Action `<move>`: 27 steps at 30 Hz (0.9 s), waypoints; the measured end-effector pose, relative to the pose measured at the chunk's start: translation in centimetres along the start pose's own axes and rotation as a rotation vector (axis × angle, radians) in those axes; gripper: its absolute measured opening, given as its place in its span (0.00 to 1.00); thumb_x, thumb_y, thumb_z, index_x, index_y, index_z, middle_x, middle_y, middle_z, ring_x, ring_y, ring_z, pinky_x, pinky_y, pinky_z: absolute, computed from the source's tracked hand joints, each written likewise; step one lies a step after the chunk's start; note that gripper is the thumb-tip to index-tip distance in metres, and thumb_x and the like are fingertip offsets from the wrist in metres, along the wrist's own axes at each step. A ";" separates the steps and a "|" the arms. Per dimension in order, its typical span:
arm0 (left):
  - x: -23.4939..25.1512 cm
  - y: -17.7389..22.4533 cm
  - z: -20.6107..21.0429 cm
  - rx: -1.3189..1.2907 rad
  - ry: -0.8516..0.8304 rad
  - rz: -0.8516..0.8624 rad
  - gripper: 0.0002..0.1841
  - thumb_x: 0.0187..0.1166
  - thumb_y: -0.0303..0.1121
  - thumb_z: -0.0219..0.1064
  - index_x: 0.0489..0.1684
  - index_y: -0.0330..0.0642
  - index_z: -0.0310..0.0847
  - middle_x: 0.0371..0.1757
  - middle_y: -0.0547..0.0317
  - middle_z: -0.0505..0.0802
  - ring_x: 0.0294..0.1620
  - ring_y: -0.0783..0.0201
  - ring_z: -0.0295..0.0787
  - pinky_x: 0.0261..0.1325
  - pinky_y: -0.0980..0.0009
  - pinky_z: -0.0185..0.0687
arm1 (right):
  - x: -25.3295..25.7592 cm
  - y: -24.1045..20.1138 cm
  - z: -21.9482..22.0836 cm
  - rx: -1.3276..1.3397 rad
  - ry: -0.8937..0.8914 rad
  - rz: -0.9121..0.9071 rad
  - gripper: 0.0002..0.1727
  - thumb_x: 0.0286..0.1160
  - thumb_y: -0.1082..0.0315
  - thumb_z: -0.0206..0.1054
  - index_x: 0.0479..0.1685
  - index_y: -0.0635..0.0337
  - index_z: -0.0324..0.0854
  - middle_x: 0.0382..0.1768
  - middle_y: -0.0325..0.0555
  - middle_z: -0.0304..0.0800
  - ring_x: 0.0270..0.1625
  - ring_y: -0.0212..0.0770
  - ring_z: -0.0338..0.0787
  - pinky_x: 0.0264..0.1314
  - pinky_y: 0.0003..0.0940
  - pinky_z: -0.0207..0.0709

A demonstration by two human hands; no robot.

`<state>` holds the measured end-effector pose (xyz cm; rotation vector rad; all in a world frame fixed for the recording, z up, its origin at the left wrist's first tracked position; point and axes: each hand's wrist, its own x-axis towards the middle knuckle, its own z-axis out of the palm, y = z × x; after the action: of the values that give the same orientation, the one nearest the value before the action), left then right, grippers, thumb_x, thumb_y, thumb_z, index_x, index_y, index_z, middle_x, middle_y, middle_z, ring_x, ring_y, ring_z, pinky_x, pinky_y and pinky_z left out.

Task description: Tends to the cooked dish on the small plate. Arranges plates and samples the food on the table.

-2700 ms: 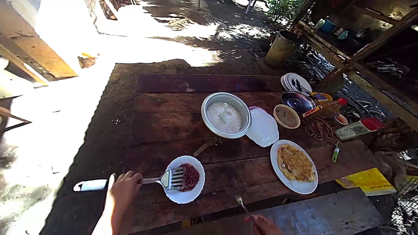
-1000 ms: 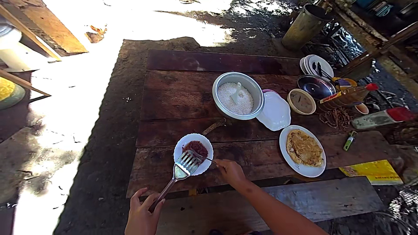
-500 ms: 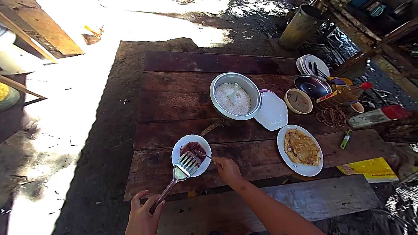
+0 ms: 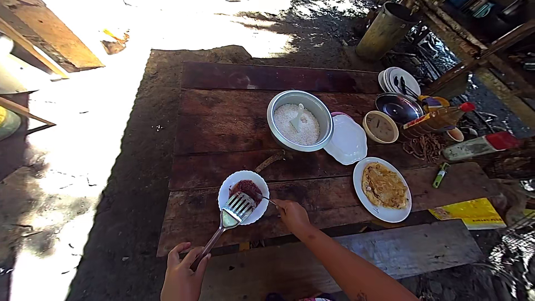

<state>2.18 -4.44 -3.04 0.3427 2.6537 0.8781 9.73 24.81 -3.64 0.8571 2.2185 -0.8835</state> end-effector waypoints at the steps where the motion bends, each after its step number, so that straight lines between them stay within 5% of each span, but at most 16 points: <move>1: 0.1 0.1 0.0 -0.010 -0.007 -0.008 0.08 0.66 0.24 0.80 0.40 0.36 0.94 0.67 0.24 0.82 0.62 0.27 0.83 0.57 0.35 0.80 | 0.1 0.2 -0.1 0.009 0.018 0.007 0.24 0.95 0.63 0.47 0.85 0.46 0.74 0.73 0.53 0.86 0.75 0.54 0.85 0.78 0.55 0.73; 5: -0.1 -0.1 0.1 -0.092 -0.084 -0.087 0.09 0.74 0.25 0.74 0.47 0.29 0.91 0.55 0.30 0.87 0.47 0.43 0.85 0.51 0.48 0.80 | -0.9 0.2 0.1 0.091 0.117 -0.047 0.23 0.94 0.65 0.49 0.83 0.50 0.76 0.70 0.55 0.88 0.72 0.55 0.87 0.77 0.53 0.74; 9: -1.0 1.1 0.5 -0.459 -0.297 -0.394 0.11 0.88 0.26 0.58 0.55 0.29 0.84 0.37 0.56 0.86 0.22 0.75 0.76 0.24 0.79 0.74 | -1.7 1.3 2.6 0.155 0.352 -0.196 0.21 0.90 0.69 0.55 0.75 0.53 0.84 0.52 0.60 0.94 0.54 0.59 0.93 0.62 0.54 0.83; 14: -3.2 3.2 1.1 -0.879 -0.458 -0.704 0.15 0.92 0.24 0.45 0.59 0.33 0.80 0.33 0.61 0.86 0.18 0.74 0.79 0.20 0.80 0.77 | -1.5 2.4 6.0 0.153 0.616 -0.459 0.18 0.78 0.75 0.65 0.63 0.56 0.92 0.33 0.59 0.91 0.36 0.57 0.92 0.43 0.50 0.87; 19: -4.3 3.6 1.3 -0.991 -0.487 -0.796 0.16 0.93 0.25 0.43 0.58 0.34 0.81 0.30 0.62 0.86 0.17 0.73 0.79 0.18 0.79 0.78 | -0.3 2.2 5.8 0.073 0.487 -0.402 0.20 0.80 0.75 0.62 0.65 0.53 0.92 0.39 0.61 0.92 0.43 0.59 0.93 0.51 0.52 0.86; 23: -4.2 3.6 1.0 -1.041 -0.490 -0.840 0.17 0.94 0.26 0.42 0.58 0.35 0.80 0.29 0.62 0.85 0.17 0.73 0.80 0.18 0.79 0.79 | 0.7 1.1 3.1 0.069 0.294 -0.171 0.23 0.89 0.70 0.55 0.77 0.47 0.83 0.56 0.61 0.92 0.59 0.60 0.91 0.67 0.52 0.80; 27: -3.8 3.7 1.0 -1.039 -0.469 -0.838 0.17 0.94 0.26 0.42 0.58 0.35 0.80 0.28 0.62 0.85 0.16 0.72 0.80 0.17 0.78 0.79 | 0.0 0.3 3.5 0.090 0.379 -0.341 0.21 0.85 0.74 0.58 0.71 0.51 0.88 0.48 0.63 0.93 0.51 0.60 0.93 0.58 0.54 0.84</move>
<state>6.57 -2.20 -0.67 -0.6721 1.3814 1.4260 10.96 22.43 -5.83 0.7455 2.7303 -1.0538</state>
